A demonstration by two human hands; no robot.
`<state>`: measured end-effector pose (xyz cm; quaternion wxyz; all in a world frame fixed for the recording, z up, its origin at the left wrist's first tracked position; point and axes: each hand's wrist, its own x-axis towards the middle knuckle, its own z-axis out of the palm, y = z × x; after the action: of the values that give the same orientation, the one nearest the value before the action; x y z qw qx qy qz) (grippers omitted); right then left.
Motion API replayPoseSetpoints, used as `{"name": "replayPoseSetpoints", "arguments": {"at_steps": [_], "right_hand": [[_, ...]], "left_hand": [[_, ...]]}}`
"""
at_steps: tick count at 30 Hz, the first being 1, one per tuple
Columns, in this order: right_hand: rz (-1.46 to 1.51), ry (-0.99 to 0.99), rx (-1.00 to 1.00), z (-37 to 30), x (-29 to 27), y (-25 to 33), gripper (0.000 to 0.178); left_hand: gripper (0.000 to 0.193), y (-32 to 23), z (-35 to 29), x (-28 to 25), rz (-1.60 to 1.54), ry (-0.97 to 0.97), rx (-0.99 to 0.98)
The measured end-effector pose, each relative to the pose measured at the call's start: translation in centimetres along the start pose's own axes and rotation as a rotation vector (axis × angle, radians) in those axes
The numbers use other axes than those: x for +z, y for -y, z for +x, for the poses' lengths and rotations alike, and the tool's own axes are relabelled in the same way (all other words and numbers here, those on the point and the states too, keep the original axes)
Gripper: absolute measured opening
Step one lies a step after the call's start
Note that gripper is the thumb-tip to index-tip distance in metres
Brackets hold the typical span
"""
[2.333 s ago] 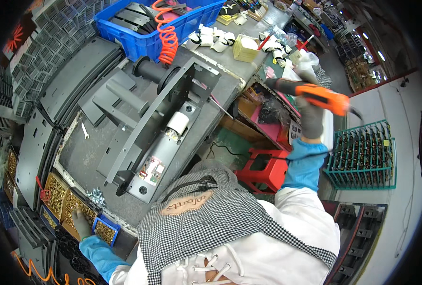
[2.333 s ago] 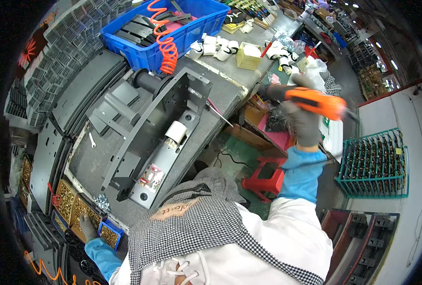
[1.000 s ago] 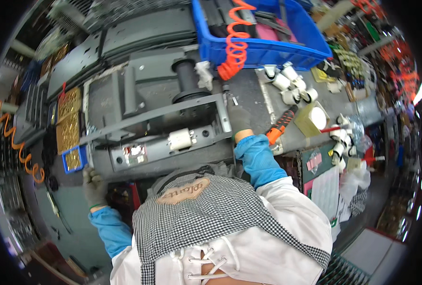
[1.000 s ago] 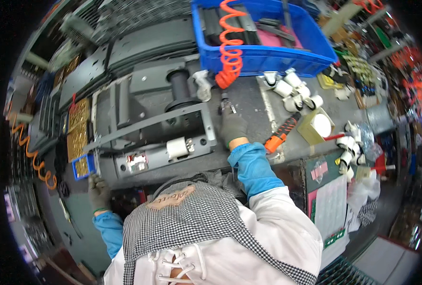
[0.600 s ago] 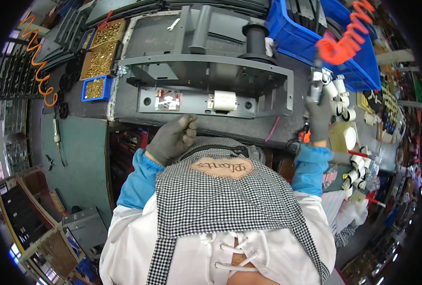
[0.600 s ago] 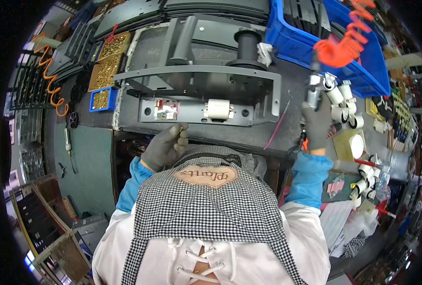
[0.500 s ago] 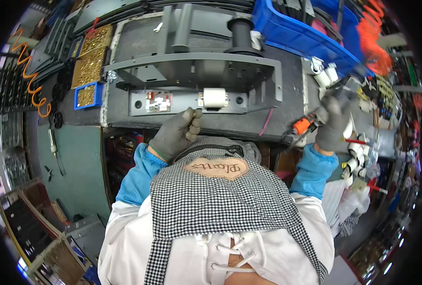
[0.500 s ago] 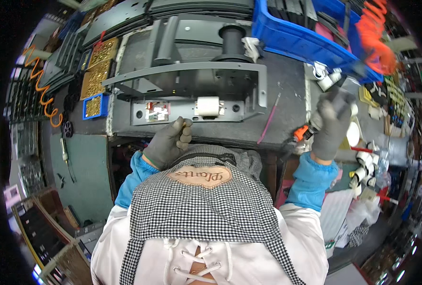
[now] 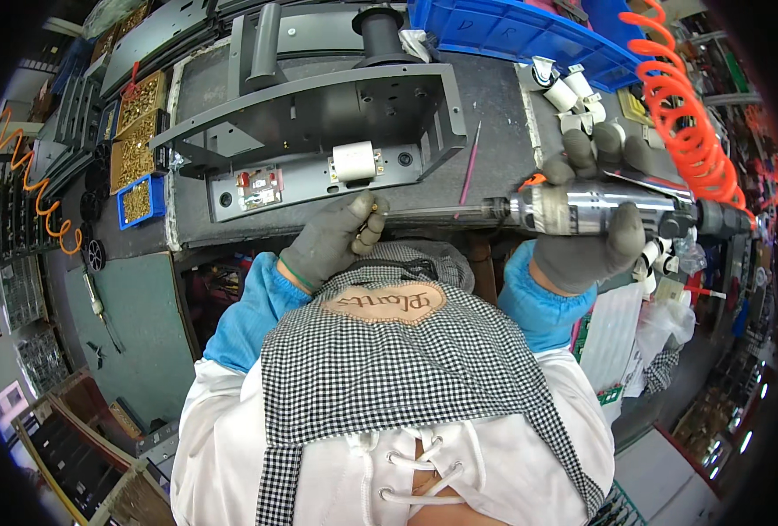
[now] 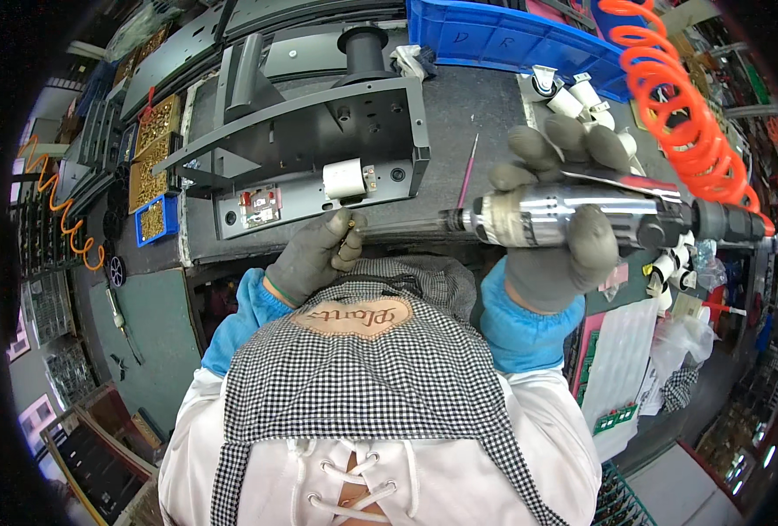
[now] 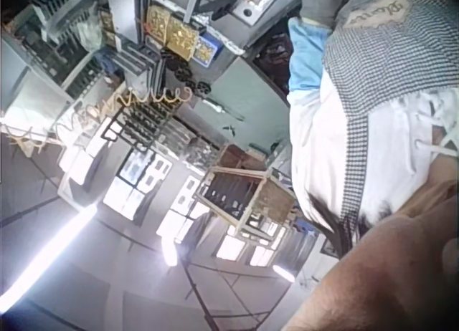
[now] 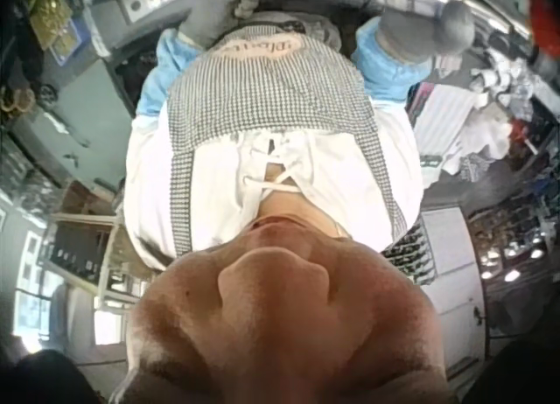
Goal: Assemble a metal housing using an electric screwdriver, then mark and label a metal plate.
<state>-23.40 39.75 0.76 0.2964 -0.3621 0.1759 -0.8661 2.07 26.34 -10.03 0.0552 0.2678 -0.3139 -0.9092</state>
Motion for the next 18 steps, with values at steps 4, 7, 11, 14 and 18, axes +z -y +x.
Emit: {"name": "replayPoseSetpoints", "arguments": {"at_steps": [4, 7, 11, 14, 18], "right_hand": [[-0.086, -0.108, 0.031, -0.1, 0.8, -1.6, 0.060], [-0.095, -0.161, 0.060, 0.1, 1.2, -2.6, 0.057], [-0.051, -0.183, 0.076, 0.3, 1.5, -3.9, 0.054], [-0.077, -0.226, 0.089, 0.4, 2.3, -4.4, 0.052], [-0.147, -0.216, 0.105, -0.2, 3.4, -5.2, 0.049]], "left_hand": [[0.045, 0.4, -0.9, 0.2, 0.039, -0.055, 0.019], [0.045, 0.7, -1.6, -0.4, -0.019, -0.052, 0.062], [0.045, 1.2, -2.4, -1.2, -0.084, -0.068, 0.107], [0.044, 1.1, -3.1, -1.5, -0.076, -0.016, 0.137], [0.040, 1.2, -3.2, -1.8, -0.168, -0.166, 0.136]]}}
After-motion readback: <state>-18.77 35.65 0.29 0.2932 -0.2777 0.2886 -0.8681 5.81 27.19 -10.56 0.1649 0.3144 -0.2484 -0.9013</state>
